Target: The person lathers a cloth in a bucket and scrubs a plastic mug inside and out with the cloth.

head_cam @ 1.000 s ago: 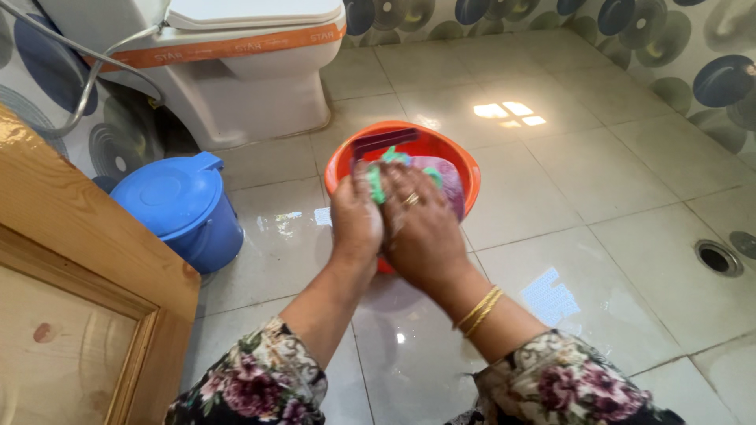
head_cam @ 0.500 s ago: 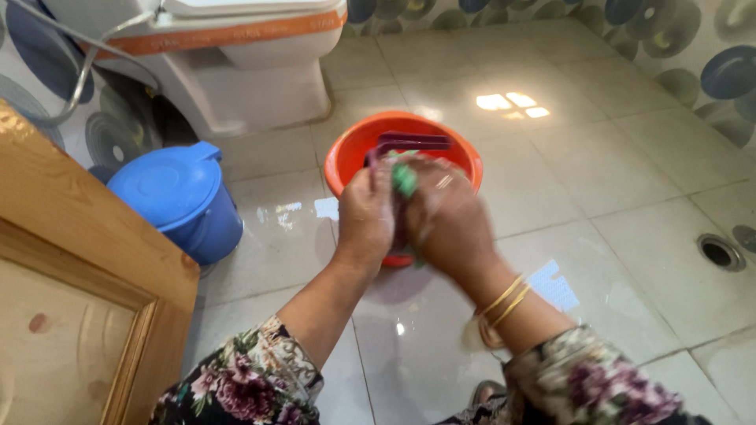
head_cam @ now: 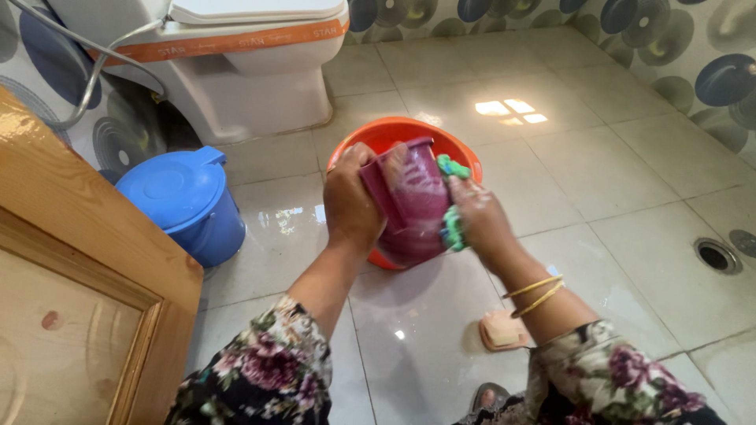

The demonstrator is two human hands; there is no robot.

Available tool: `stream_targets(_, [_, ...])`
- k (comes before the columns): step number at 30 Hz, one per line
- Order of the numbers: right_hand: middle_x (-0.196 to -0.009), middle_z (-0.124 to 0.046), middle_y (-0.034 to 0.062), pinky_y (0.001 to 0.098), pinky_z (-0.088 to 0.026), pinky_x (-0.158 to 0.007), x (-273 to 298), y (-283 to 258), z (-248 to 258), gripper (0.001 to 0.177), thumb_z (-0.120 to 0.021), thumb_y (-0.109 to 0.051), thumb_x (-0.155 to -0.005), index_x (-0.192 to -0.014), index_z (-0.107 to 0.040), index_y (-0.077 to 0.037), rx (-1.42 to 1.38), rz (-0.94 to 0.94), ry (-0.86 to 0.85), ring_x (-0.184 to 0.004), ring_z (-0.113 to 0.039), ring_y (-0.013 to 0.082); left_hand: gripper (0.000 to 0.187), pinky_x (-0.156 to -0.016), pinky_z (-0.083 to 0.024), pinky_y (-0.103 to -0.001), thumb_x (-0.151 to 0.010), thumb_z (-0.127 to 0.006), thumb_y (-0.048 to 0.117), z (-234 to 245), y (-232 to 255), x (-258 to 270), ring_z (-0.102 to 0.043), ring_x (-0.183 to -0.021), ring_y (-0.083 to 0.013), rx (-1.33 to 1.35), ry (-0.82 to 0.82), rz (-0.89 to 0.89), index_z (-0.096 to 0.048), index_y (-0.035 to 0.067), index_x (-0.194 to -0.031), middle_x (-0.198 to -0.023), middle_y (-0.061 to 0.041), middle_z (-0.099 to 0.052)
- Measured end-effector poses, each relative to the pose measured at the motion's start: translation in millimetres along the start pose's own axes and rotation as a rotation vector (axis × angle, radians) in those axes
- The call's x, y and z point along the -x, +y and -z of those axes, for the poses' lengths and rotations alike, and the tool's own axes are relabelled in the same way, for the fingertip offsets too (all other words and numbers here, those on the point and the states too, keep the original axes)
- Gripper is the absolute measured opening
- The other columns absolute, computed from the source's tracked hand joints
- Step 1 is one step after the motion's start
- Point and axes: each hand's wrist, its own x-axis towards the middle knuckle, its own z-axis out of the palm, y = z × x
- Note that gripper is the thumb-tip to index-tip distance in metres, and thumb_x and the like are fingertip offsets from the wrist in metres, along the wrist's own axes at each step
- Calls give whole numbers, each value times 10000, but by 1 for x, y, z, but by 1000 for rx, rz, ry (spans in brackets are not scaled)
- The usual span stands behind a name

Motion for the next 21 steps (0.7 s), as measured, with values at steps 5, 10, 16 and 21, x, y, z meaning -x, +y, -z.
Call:
stream_targets(5, [-1193,-656,205,421,-513,-957,23,-73,-35,267,-539,-88,-1041,-1285,-599,4,57,253,317,-1075,-640,322,528,-623,-419,-406,-1017,-682,328,-11,-1,6,-461,-587,-267,44,62,97,-435,42,-648,-644,-108,-457])
stream_targets(10, [-1114,-647,163,388,-556,-914,-6,-83,-12,164,-608,-29,-969,-1129,-576,-29,-45,49,480,-1036,-678,324,509,-621,-409,-387,-1039,-652,290,-22,-1,20,-445,-611,-236,132,127,-30,-412,46,-662,-634,-86,-426])
stream_targets(16, [-1171,-637,183,447,-499,-989,12,-88,-44,241,-656,-24,-882,-1118,-610,-44,358,639,321,-1124,-603,384,472,-603,-400,-319,-1063,-619,239,-24,-16,17,-378,-622,-124,235,236,221,-437,64,-665,-637,-37,-431])
stream_targets(21, [-1067,-694,94,339,-535,-822,-28,-61,-17,145,-614,-36,-948,-1088,-647,-53,-562,-213,147,-924,-630,198,481,-564,-348,-302,-1077,-612,229,-25,-16,27,-324,-610,-96,234,183,169,-397,50,-686,-621,-2,-342])
